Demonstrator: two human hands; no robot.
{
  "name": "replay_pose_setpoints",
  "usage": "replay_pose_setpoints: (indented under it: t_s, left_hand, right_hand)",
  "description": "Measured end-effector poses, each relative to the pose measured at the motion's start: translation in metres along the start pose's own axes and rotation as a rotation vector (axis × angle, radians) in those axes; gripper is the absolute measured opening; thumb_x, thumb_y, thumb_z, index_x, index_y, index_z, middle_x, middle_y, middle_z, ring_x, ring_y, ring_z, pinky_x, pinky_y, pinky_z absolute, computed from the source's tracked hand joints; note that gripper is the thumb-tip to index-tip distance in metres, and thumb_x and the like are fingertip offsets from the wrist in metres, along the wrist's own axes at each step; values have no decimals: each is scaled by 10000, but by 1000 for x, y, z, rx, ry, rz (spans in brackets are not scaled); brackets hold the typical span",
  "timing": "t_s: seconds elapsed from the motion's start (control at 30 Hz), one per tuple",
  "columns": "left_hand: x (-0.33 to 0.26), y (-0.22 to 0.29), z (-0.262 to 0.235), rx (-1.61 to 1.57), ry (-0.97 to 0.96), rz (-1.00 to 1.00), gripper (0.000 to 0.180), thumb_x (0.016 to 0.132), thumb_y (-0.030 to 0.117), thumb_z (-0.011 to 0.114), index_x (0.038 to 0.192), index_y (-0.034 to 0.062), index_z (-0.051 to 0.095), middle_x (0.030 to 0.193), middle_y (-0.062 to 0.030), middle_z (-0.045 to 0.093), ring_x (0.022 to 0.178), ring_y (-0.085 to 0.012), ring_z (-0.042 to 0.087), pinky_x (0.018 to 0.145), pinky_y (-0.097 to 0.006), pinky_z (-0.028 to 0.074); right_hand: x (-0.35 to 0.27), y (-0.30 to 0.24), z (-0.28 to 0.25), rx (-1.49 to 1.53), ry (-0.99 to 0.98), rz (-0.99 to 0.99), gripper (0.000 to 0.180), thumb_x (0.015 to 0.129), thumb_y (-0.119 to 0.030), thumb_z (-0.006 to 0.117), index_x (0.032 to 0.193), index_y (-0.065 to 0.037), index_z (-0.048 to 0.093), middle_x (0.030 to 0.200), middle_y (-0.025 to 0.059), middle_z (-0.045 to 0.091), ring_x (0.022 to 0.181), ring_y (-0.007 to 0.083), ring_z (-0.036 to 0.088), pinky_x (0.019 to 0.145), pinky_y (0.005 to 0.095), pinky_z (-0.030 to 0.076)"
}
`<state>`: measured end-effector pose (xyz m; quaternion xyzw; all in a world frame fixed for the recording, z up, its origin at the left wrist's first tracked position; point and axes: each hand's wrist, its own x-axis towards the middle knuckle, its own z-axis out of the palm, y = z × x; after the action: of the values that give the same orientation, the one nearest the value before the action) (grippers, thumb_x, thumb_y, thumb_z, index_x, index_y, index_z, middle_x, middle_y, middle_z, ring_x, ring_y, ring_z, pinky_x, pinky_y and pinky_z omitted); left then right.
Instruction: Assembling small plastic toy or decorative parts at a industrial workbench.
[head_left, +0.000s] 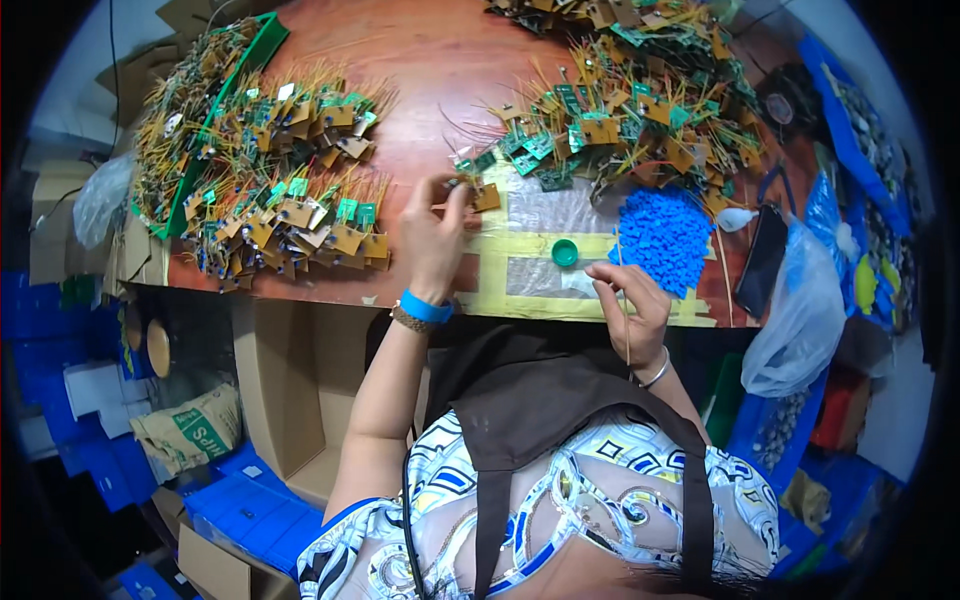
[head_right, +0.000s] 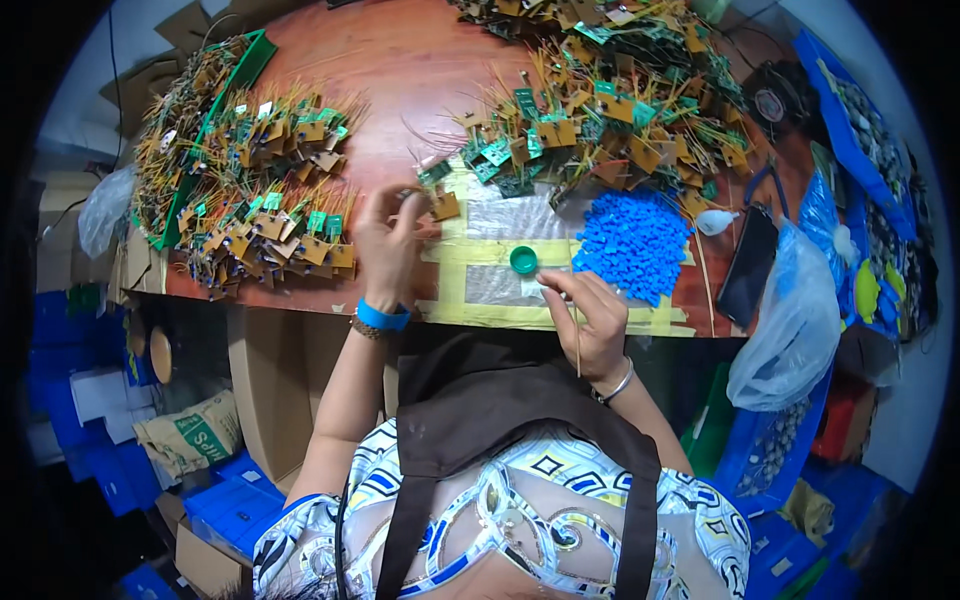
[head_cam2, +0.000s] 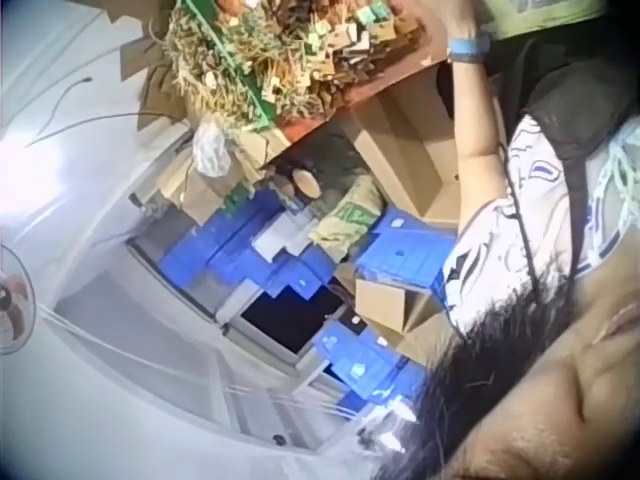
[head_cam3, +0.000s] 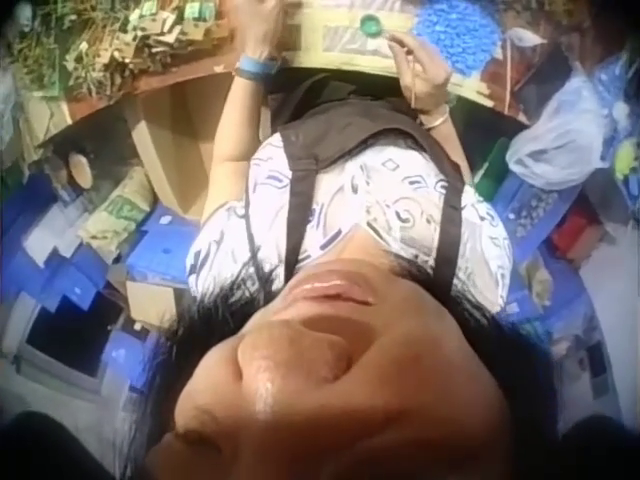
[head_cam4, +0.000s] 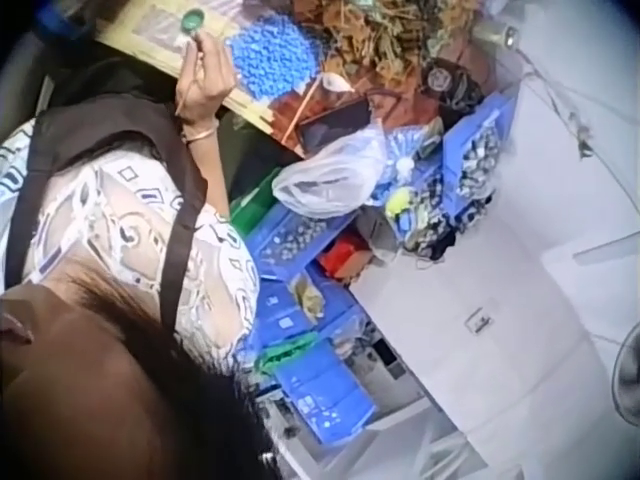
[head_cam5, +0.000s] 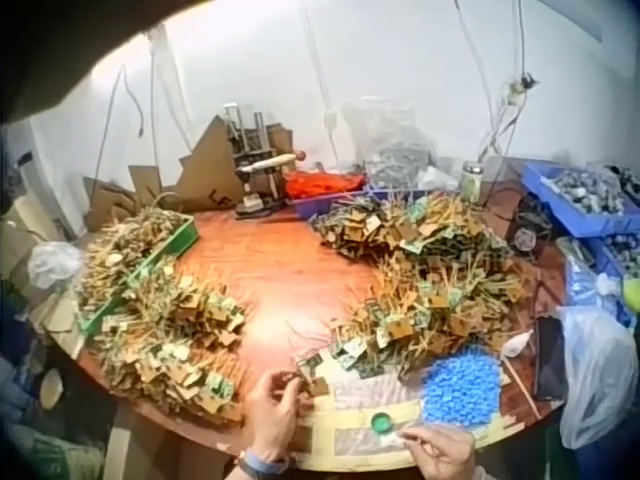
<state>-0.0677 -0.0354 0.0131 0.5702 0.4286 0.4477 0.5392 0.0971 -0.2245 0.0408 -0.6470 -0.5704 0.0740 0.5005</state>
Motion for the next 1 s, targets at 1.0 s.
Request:
replay_pose_setpoints:
  t_s: [1.0]
  left_hand:
    - [-63,5,15,-391,-362,-440,462,889,-53,611,1329,-90,476,964,-67,607,846,-190,684,799,-272,569]
  right_hand:
    - [13,1,5,357,-167,204,470,1033,-343,414,907,35,664,835,123,651,681,162,603,629,277,479]
